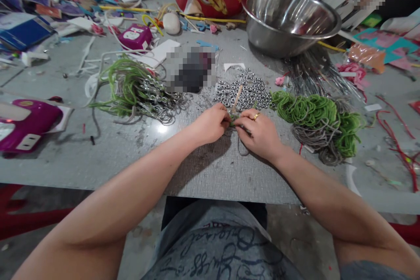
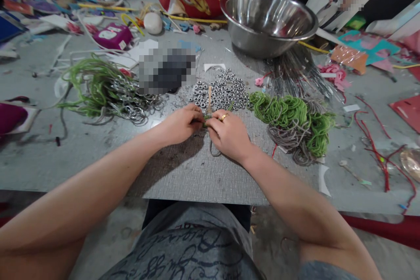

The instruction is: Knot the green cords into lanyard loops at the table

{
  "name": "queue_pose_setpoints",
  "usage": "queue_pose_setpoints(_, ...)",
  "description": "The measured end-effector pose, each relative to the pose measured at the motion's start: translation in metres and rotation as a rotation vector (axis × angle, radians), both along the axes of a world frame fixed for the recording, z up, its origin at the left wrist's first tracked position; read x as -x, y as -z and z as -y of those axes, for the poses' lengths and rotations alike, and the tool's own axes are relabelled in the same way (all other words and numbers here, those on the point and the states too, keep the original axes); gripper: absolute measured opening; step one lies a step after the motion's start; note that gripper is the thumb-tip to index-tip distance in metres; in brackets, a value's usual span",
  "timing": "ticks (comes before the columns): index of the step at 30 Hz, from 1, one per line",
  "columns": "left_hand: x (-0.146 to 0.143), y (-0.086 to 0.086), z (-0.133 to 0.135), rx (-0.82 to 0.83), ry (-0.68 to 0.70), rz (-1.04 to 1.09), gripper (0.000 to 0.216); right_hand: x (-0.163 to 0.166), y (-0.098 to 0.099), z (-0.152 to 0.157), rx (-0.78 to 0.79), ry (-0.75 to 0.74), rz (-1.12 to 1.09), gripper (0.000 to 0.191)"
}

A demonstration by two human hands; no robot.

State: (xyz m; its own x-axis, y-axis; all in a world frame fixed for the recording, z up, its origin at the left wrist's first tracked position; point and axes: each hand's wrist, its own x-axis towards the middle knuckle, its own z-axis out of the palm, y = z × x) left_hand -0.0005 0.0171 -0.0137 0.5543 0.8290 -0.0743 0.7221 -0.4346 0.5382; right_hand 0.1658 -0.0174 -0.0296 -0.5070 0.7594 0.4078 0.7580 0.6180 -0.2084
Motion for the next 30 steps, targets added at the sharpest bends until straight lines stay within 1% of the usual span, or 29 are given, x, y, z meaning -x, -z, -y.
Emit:
queue_pose_setpoints(3,0.0,-0.001,0.0,0.008,-0.007,-0.005,0.021,0.0,0.0,0.002,-0.032,-0.053,0.075,0.025)
queue_pose_setpoints(7,0.0,0.0,0.0,0.01,-0.006,0.02,0.019,0.002,0.001,0.005,-0.05,-0.06,0.135,0.027)
queue_pose_setpoints(9,0.001,0.001,-0.001,0.006,-0.003,0.038,0.018,0.003,0.001,0.005,-0.046,-0.064,0.124,0.027)
queue_pose_setpoints(14,0.002,0.002,-0.003,-0.003,-0.033,0.068,0.016,0.002,-0.001,0.006,0.024,-0.091,0.104,0.026)
queue_pose_setpoints(21,0.003,0.004,-0.003,-0.037,-0.05,0.088,0.015,-0.002,-0.003,0.013,0.083,-0.198,0.034,0.025)
queue_pose_setpoints(25,0.003,0.004,-0.002,-0.022,-0.049,0.087,0.015,-0.005,-0.003,0.012,0.02,-0.138,0.0,0.026)
queue_pose_setpoints(30,0.001,0.0,-0.002,0.016,-0.064,0.057,0.016,-0.005,-0.003,0.011,-0.004,-0.084,0.06,0.026)
